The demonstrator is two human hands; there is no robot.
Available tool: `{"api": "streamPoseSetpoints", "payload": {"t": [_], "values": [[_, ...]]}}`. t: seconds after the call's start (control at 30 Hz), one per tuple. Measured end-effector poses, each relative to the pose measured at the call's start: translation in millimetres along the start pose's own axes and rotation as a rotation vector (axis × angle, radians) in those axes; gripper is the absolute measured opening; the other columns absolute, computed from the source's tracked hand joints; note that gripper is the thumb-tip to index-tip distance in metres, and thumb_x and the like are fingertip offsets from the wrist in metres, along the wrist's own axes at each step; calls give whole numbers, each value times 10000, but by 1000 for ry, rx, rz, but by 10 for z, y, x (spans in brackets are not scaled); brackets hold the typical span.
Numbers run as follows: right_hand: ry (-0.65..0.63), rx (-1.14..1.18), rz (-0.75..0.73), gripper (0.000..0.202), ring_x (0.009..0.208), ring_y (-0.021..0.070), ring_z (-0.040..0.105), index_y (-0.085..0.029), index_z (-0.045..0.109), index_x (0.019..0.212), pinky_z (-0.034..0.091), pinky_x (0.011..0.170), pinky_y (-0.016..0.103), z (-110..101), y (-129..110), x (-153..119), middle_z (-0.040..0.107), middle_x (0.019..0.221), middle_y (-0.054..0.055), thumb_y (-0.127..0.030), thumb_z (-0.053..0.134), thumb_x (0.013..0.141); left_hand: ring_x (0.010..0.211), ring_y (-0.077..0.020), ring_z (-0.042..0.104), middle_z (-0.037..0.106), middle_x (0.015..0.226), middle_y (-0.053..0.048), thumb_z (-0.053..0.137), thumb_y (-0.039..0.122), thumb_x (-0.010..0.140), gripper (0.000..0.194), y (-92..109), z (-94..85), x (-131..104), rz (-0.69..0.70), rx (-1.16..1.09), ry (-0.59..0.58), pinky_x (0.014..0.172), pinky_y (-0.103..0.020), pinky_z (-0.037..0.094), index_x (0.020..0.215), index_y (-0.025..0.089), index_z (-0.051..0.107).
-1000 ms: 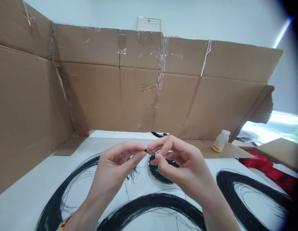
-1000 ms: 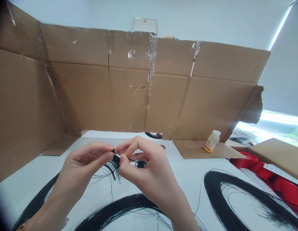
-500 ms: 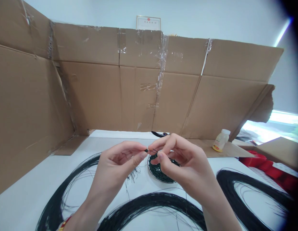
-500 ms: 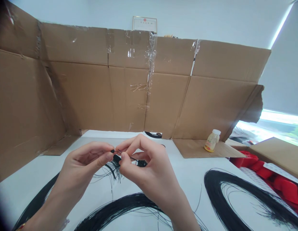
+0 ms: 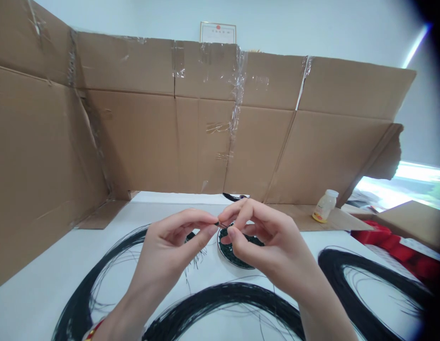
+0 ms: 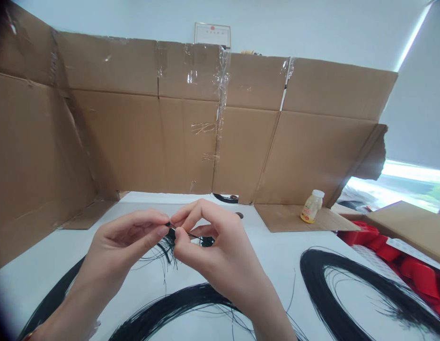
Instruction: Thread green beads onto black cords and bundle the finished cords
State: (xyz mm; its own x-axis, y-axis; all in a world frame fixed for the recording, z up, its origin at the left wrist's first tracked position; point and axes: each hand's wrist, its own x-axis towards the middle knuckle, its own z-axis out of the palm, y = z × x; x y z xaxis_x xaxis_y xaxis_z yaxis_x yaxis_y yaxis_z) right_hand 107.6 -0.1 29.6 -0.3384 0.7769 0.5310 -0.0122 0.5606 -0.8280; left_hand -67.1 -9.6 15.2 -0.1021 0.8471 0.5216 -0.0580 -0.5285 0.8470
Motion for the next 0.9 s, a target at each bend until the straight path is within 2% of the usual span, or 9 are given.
{"api": "streamPoseSetpoints", "payload": {"t": [0.17,0.33,0.47,0.6,0.8,0.9], "values": [[-18,-5,-31,178,891,120,638,-210,573,756,563,732,214,-10,17,-2,660,978,-6,-99,652,871,723,-163,712,775,751,7,830,182,746,85,20,46,-23,-26,-20,6,714,-250,572,741,265,817],[-16,6,-26,188,860,107,636,-209,564,754,556,734,203,-5,16,-16,656,971,-14,-90,648,872,740,-168,714,765,747,2,831,198,757,65,19,35,-30,-48,-8,7,746,-261,586,758,258,808],[-16,-3,-35,198,862,101,626,-209,555,751,538,717,189,-7,9,-17,658,964,-22,-75,650,862,751,-154,716,770,766,8,827,211,780,68,6,-7,-14,-31,2,-48,724,-224,585,785,278,816],[-14,-16,-47,204,872,105,622,-210,553,747,530,717,193,7,0,-12,660,960,-22,-69,654,853,750,-151,718,775,778,8,826,204,795,79,-1,-46,-1,-24,19,-94,712,-217,587,801,283,817],[-25,-34,-55,191,904,132,622,-217,566,764,539,736,225,-1,20,-5,648,955,-7,-81,654,866,761,-183,711,771,781,-22,828,224,780,27,-4,-29,-17,-50,22,-63,723,-264,580,775,247,816],[-80,-61,-43,168,879,139,623,-219,588,781,550,739,240,-46,14,4,650,921,0,-120,662,894,754,-182,696,766,784,-29,818,237,798,40,-3,-39,0,-64,36,-133,708,-263,569,760,231,809]]}}
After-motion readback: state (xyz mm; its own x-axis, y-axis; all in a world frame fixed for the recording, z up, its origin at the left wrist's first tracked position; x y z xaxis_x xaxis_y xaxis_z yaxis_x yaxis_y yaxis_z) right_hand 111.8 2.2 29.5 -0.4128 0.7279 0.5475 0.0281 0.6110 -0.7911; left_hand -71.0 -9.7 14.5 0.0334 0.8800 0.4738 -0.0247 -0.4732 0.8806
